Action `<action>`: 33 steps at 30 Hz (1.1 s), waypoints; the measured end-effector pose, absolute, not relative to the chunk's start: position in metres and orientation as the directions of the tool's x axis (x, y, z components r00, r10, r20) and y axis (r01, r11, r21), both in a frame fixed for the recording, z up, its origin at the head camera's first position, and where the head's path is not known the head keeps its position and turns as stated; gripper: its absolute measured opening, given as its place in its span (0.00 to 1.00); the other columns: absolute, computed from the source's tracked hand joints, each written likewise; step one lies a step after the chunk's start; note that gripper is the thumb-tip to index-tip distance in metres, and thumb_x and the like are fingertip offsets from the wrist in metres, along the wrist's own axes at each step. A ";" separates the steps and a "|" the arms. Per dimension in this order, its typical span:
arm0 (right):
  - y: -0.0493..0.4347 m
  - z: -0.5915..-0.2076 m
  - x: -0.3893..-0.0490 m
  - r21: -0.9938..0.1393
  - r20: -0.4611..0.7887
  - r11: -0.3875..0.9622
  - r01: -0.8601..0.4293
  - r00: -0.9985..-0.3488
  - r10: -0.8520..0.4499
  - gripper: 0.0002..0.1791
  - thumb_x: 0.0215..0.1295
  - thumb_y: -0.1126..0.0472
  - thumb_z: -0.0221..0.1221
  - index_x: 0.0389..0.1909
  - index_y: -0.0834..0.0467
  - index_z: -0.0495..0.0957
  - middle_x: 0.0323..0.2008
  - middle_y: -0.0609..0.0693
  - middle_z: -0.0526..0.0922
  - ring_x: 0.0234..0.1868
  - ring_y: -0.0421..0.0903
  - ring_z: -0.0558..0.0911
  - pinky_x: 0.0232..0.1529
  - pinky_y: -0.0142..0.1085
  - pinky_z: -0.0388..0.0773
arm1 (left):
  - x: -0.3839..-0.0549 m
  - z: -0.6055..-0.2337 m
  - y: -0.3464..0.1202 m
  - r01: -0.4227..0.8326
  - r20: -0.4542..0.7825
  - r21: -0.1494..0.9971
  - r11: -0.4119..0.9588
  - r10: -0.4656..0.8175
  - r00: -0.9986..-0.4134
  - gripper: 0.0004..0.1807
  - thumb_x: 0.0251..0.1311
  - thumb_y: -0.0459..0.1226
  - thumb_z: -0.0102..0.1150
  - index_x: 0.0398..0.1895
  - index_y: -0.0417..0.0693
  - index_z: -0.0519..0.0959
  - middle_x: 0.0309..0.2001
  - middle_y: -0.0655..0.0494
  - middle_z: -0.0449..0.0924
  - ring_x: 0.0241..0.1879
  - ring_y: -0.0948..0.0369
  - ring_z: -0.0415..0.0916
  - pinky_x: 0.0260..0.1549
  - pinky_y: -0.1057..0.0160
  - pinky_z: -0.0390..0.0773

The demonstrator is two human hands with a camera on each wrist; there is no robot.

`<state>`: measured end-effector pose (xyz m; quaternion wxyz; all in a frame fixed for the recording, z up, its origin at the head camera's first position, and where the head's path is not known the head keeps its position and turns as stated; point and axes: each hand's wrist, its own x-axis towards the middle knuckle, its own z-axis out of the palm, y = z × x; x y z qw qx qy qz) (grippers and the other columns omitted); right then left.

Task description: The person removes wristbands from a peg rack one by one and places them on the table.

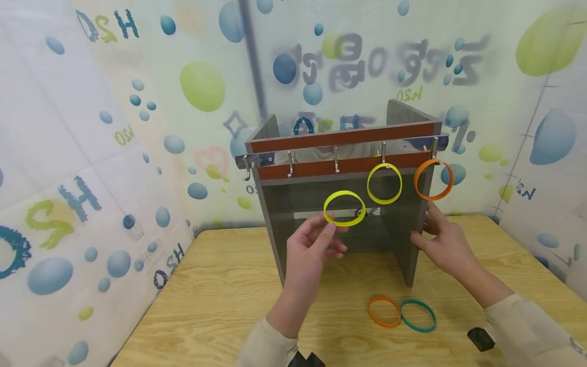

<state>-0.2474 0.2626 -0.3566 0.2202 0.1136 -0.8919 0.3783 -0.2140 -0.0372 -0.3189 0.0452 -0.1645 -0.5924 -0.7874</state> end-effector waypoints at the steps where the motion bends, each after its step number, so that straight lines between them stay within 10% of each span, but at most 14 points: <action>1: 0.262 -0.357 -0.247 -0.622 0.482 0.690 -0.371 -0.876 -0.036 0.49 0.72 0.62 0.62 0.87 0.52 0.46 0.62 0.77 0.80 0.57 0.76 0.85 0.38 0.35 0.87 | -0.214 -0.321 -0.037 0.259 0.303 0.921 -0.291 0.117 -0.946 0.14 0.76 0.37 0.63 0.59 0.45 0.83 0.45 0.51 0.91 0.30 0.60 0.85 0.36 0.62 0.88; 33: 0.261 -0.357 -0.248 -0.626 0.492 0.686 -0.371 -0.870 -0.022 0.47 0.72 0.63 0.62 0.87 0.50 0.49 0.62 0.77 0.80 0.57 0.77 0.84 0.34 0.23 0.79 | -0.194 -0.419 -0.061 -0.025 -0.039 0.996 0.081 0.183 -0.982 0.14 0.72 0.37 0.64 0.49 0.32 0.85 0.38 0.45 0.90 0.26 0.63 0.80 0.31 0.65 0.84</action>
